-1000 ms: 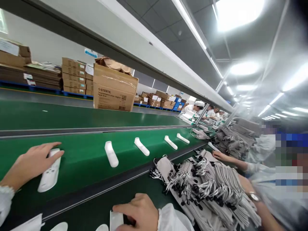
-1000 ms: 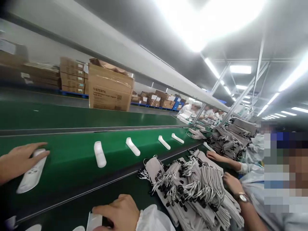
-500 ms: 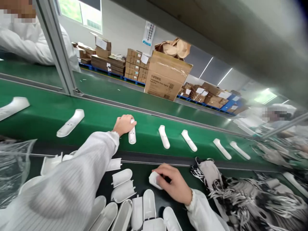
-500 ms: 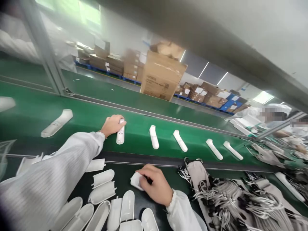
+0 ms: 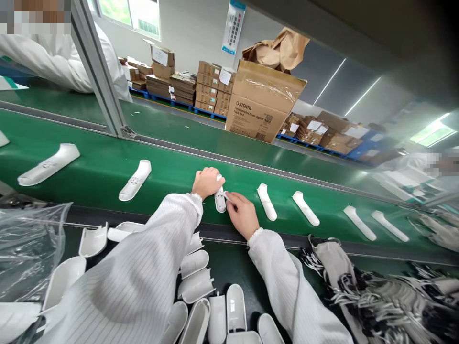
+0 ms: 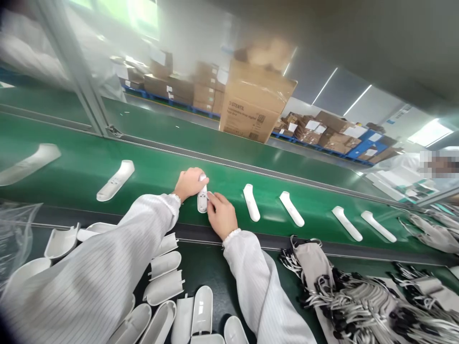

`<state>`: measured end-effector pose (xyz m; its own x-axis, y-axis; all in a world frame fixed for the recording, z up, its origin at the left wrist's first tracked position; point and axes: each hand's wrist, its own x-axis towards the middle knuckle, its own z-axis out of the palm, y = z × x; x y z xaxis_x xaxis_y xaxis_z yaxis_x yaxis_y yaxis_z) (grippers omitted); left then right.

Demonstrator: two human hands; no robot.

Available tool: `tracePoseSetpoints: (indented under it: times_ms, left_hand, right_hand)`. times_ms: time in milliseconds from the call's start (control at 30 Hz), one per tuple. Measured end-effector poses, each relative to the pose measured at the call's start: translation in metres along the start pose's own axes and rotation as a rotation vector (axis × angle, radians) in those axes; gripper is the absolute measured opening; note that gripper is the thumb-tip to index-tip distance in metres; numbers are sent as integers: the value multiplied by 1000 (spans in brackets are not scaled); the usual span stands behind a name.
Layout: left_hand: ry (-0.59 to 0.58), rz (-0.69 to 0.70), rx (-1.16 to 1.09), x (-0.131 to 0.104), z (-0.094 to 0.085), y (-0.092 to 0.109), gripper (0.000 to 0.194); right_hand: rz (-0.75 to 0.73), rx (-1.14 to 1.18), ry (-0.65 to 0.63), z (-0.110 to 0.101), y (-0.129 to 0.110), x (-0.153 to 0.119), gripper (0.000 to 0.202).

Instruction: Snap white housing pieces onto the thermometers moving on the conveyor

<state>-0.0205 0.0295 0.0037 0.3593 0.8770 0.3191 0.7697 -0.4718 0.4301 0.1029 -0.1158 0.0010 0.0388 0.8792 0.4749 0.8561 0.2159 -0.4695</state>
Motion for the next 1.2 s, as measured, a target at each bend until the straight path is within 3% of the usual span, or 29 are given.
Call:
tracePoseSetpoints:
  times_ms: [133,333,700,800,967,1133,1200]
  left_hand:
    - [20,9,2,0,7,9,19]
    - [33,15,-17,-1,16,24,18]
    - [23,6,-55,2,29,50,17]
    - [17,6,-59,3,31,57,18]
    - [2,9,-70,3,36,69,19]
    - [-10,14,-41,7,45,83,20]
    - [-76,45,-10,9,45,86,25]
  right_hand:
    - [-129,-68,-87,-1,0,-15,35]
    - [-82,-110,-113,-10,0,-23,35]
    - [348,-49,-33,-18,0,-19,37]
    - [330,-97,-12,-21,3,-26,36]
    - [156,-182,-84,-29,15,-37,42]
    - [247,-121,-181,-40,38,-24,40]
    - [282,-126,-179,-43,42,-23,41]
